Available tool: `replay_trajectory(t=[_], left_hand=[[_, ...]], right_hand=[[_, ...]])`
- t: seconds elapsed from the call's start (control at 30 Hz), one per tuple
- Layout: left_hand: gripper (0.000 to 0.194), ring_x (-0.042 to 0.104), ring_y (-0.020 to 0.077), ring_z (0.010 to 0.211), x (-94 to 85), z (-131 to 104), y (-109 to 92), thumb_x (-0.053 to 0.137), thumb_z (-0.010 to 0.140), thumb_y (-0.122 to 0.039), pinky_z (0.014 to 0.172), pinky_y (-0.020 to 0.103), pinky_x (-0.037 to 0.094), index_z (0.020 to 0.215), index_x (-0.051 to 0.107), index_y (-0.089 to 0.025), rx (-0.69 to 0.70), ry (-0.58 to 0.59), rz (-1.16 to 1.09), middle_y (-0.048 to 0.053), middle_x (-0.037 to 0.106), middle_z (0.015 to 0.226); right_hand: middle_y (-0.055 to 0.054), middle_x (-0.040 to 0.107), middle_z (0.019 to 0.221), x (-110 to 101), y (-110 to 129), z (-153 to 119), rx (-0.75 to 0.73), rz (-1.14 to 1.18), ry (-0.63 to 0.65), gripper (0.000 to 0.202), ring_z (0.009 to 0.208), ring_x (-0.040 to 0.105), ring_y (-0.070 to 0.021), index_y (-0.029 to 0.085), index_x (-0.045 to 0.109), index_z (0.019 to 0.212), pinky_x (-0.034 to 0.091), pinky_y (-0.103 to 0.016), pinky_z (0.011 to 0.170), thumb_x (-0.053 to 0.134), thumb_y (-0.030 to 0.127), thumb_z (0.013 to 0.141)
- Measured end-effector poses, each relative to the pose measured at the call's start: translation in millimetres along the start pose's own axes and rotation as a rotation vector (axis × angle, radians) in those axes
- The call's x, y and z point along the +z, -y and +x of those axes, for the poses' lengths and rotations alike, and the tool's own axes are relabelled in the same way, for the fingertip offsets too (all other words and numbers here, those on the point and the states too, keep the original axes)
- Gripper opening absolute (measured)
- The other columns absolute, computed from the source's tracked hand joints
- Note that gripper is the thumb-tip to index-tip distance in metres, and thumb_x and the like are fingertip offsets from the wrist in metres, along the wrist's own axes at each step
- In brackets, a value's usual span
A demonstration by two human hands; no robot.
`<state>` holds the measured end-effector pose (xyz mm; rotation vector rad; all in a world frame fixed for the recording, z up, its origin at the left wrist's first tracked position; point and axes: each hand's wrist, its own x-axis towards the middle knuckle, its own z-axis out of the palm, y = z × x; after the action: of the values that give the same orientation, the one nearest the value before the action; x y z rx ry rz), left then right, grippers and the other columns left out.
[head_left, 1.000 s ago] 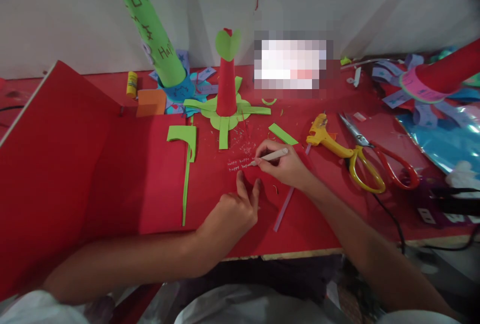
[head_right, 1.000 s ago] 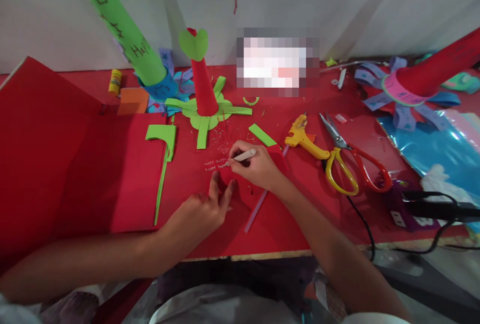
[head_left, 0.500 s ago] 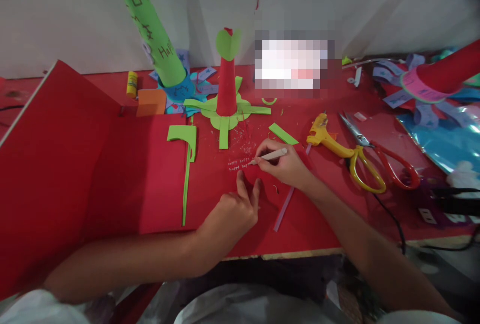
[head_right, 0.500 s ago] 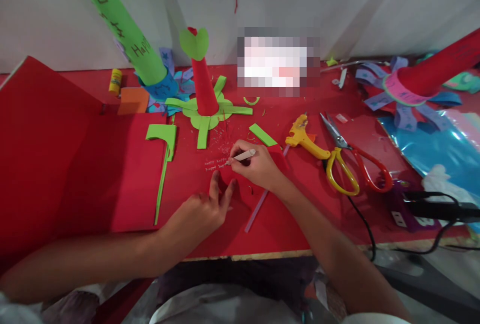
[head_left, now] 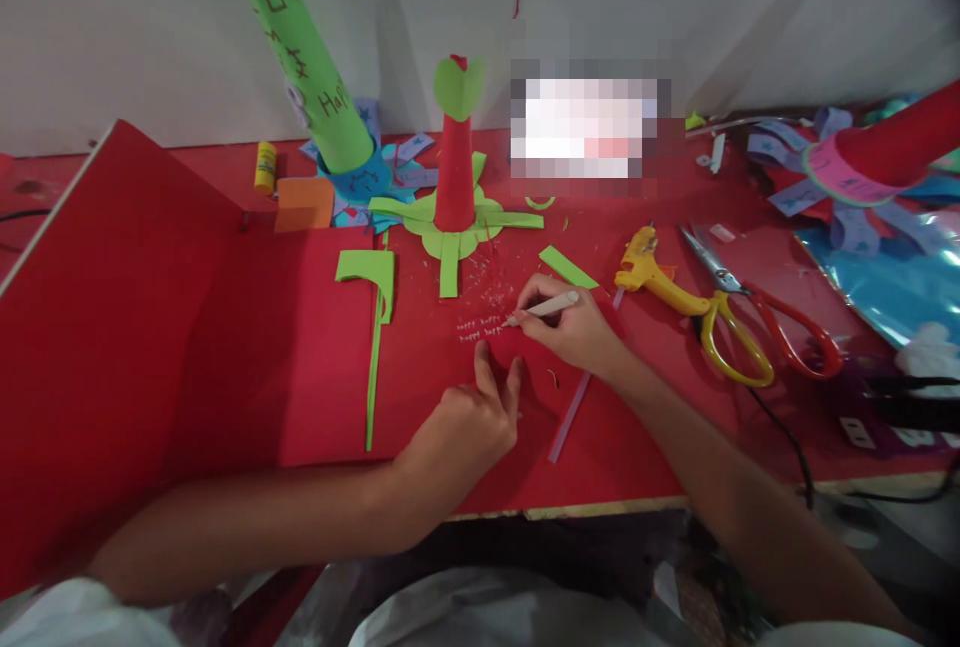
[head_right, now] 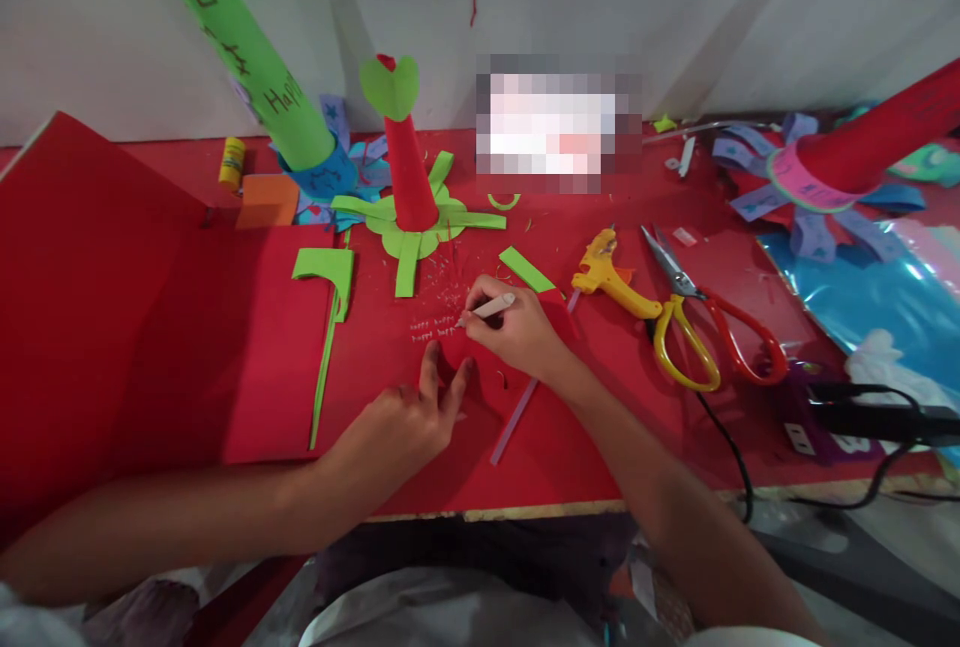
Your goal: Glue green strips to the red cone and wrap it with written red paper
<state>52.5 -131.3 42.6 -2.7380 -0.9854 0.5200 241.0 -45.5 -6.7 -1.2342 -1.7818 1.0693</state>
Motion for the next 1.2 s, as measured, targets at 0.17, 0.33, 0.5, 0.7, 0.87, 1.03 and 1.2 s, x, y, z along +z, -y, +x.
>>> replay_trajectory(t=[0.17, 0.33, 0.5, 0.7, 0.87, 1.03, 1.2], left_hand=[[0.059, 0.066, 0.0125, 0.05, 2.0, -0.2, -0.1, 0.053, 0.097, -0.009, 0.046, 0.021, 0.049, 0.155, 0.044, -0.006, 0.014, 0.01, 0.038, 0.043, 0.056, 0.132], [0.056, 0.066, 0.0133, 0.049, 4.8, 0.5, -1.5, 0.052, 0.101, -0.014, 0.045, 0.022, 0.048, 0.156, 0.044, -0.005, 0.005, -0.005, 0.036, 0.044, 0.055, 0.132], [0.055, 0.066, 0.0127, 0.05, 5.4, 0.7, -1.9, 0.052, 0.104, -0.021, 0.047, 0.022, 0.049, 0.156, 0.043, -0.006, -0.02, -0.007, -0.043, 0.044, 0.054, 0.134], [0.054, 0.066, 0.014, 0.05, 5.8, 1.3, -1.8, 0.051, 0.104, -0.023, 0.046, 0.023, 0.049, 0.155, 0.044, -0.006, -0.006, -0.004, -0.008, 0.044, 0.055, 0.132], [0.054, 0.066, 0.0145, 0.049, 5.1, 0.7, -2.8, 0.051, 0.104, -0.021, 0.046, 0.023, 0.049, 0.155, 0.044, -0.006, -0.005, -0.015, 0.019, 0.044, 0.056, 0.132], [0.055, 0.068, 0.0158, 0.05, 5.2, 0.7, -1.2, 0.05, 0.105, -0.026, 0.045, 0.023, 0.049, 0.156, 0.043, -0.005, 0.003, -0.01, 0.029, 0.044, 0.055, 0.132], [0.054, 0.07, 0.0181, 0.054, 2.1, -1.3, 6.8, 0.053, 0.104, -0.025, 0.046, 0.025, 0.05, 0.156, 0.046, -0.011, 0.004, 0.017, 0.005, 0.041, 0.057, 0.135]], right_hand=[[0.002, 0.061, 0.069, -0.7, 2.8, -2.1, -0.002, 0.072, 0.026, 0.009, 0.061, 0.052, -0.0134, 0.022, 0.059, 0.079, 0.039, -0.028, 0.056, 0.065, 0.025, 0.085], [0.001, 0.059, 0.072, -10.6, 6.7, -4.2, -0.03, 0.074, -0.134, 0.01, 0.063, 0.051, -0.0137, 0.022, 0.059, 0.079, 0.037, -0.028, 0.057, 0.063, 0.025, 0.088], [0.0, 0.063, 0.075, -22.9, 1.3, -3.3, 0.004, 0.015, -0.005, 0.011, 0.065, 0.053, -0.0143, 0.022, 0.062, 0.085, 0.038, -0.029, 0.057, 0.063, 0.03, 0.092], [0.001, 0.061, 0.073, -22.6, -3.0, -3.0, 0.026, 0.08, 0.049, 0.016, 0.059, 0.049, -0.0119, 0.021, 0.063, 0.088, 0.036, -0.026, 0.053, 0.065, 0.036, 0.093], [0.001, 0.061, 0.072, -19.4, -2.6, -4.1, 0.036, 0.065, 0.094, 0.016, 0.064, 0.052, -0.013, 0.021, 0.065, 0.088, 0.039, -0.026, 0.057, 0.067, 0.036, 0.092], [0.001, 0.061, 0.072, -20.6, -2.3, -4.8, 0.023, 0.068, 0.094, 0.018, 0.063, 0.051, -0.0129, 0.021, 0.065, 0.089, 0.038, -0.026, 0.056, 0.067, 0.039, 0.093], [-0.001, 0.065, 0.078, -25.6, 4.5, -5.9, -0.027, -0.002, 0.071, 0.017, 0.068, 0.055, -0.0147, 0.021, 0.065, 0.088, 0.04, -0.028, 0.06, 0.065, 0.037, 0.095]])
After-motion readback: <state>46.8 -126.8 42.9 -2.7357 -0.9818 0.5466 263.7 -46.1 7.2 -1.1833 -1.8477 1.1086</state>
